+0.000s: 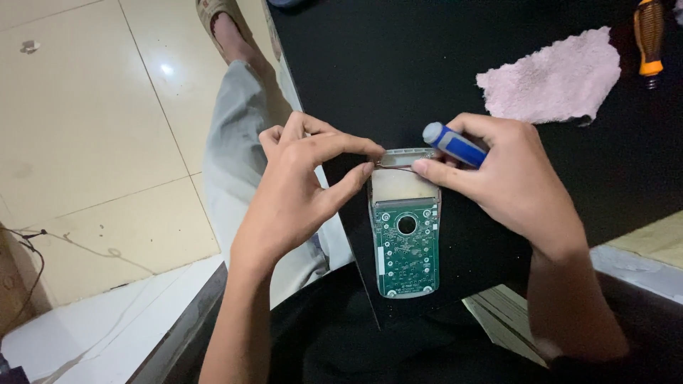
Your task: Reassembling a calculator by placing the PCB and screen into the front housing and using a screwdriver to fasten them.
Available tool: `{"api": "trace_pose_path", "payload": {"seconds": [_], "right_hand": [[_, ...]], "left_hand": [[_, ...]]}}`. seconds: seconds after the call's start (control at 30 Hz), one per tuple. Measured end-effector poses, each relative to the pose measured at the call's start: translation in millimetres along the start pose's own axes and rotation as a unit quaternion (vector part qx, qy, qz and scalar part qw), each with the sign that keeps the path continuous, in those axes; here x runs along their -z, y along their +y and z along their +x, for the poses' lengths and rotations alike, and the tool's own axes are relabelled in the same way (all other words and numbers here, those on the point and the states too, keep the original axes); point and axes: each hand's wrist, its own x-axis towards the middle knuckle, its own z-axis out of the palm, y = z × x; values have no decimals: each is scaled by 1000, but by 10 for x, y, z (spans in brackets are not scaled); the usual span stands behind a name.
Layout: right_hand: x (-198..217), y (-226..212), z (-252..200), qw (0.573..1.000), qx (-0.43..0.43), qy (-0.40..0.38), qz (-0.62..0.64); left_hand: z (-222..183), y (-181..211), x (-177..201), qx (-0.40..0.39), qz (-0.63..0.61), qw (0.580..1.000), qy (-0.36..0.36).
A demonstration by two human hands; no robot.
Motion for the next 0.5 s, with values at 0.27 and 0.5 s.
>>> {"api": "trace_pose_path", "payload": {"seconds": [0.27, 0.5], "right_hand": [[555, 1561, -169, 912, 378, 48, 154], [-74, 679, -244, 883, 371, 161, 239]], "left_hand": [[-15, -1, -33, 13, -9, 1000, 17], [-70, -26, -138, -2, -29, 998, 64]]}}
